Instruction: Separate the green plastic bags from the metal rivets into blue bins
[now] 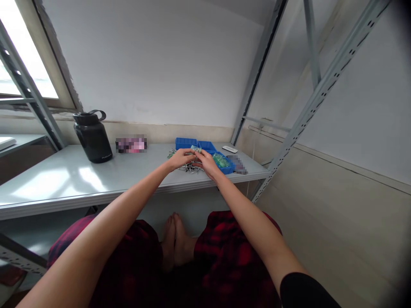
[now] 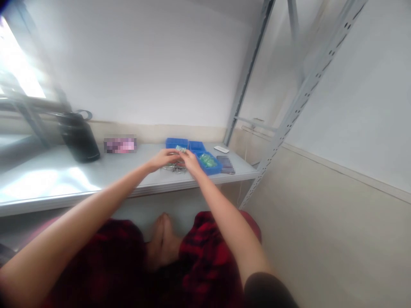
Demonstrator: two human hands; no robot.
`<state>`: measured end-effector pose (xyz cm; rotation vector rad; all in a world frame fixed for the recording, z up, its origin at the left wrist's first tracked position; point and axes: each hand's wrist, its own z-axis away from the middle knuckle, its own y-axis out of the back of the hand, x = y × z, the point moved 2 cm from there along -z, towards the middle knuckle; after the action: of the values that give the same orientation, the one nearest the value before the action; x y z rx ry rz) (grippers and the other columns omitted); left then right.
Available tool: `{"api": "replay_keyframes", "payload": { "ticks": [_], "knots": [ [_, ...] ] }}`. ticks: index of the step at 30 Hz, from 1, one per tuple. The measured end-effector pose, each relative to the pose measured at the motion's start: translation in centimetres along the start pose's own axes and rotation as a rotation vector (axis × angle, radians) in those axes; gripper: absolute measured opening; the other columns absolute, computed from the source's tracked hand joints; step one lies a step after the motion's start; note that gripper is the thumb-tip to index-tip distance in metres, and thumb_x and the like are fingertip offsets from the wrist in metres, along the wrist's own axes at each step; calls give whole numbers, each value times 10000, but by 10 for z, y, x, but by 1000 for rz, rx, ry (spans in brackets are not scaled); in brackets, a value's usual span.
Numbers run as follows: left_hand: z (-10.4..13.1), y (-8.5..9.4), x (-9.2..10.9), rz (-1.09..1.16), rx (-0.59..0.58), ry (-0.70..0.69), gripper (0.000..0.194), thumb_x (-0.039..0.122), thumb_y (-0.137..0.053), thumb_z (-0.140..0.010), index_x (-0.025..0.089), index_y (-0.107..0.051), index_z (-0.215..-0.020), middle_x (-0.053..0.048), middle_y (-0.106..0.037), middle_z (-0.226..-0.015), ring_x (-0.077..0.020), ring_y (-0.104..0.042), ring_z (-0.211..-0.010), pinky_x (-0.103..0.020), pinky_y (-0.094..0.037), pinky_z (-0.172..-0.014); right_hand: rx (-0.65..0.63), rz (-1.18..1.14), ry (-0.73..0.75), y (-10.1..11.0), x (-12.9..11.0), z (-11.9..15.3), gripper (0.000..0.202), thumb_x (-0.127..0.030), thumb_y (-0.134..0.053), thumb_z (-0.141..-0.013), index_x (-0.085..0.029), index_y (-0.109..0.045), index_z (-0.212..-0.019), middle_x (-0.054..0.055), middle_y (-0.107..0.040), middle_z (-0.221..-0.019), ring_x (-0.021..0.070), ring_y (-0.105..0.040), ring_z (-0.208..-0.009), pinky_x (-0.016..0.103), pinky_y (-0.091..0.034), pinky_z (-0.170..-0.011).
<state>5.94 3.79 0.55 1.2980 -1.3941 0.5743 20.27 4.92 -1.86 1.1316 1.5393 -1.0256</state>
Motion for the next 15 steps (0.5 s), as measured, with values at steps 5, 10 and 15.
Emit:
{"api": "replay_keyframes", "payload": {
  "ticks": [5,10,15],
  "knots": [
    [-3,1,-3,52,24,34,324,375,-660,-795,162,-729,-1029,-115,-702,-1174,-280,-642,-1070,-371,-550,-845,-24,19,3,6,-1,0,280,-430,-698,-793,-197,-575,-886,47,-646,-993,183,-631,-937,275,-567,-704],
    [-4,0,-2,59,165,71,379,254,-715,-775,148,-647,-1133,-91,-721,-954,-207,-681,-853,-351,-567,-782,-47,-11,-27,12,2,-3,247,-394,-678,-811,-190,-611,-933,46,-645,-985,172,-630,-893,269,-567,-691],
    [-2,8,-3,125,261,144,527,208,-763,-709,139,-586,-1200,-35,-699,-801,-165,-654,-742,-326,-563,-747,-26,95,7,15,0,-4,216,-368,-684,-789,-192,-610,-892,33,-643,-920,170,-619,-860,279,-567,-673]
  ]
}}
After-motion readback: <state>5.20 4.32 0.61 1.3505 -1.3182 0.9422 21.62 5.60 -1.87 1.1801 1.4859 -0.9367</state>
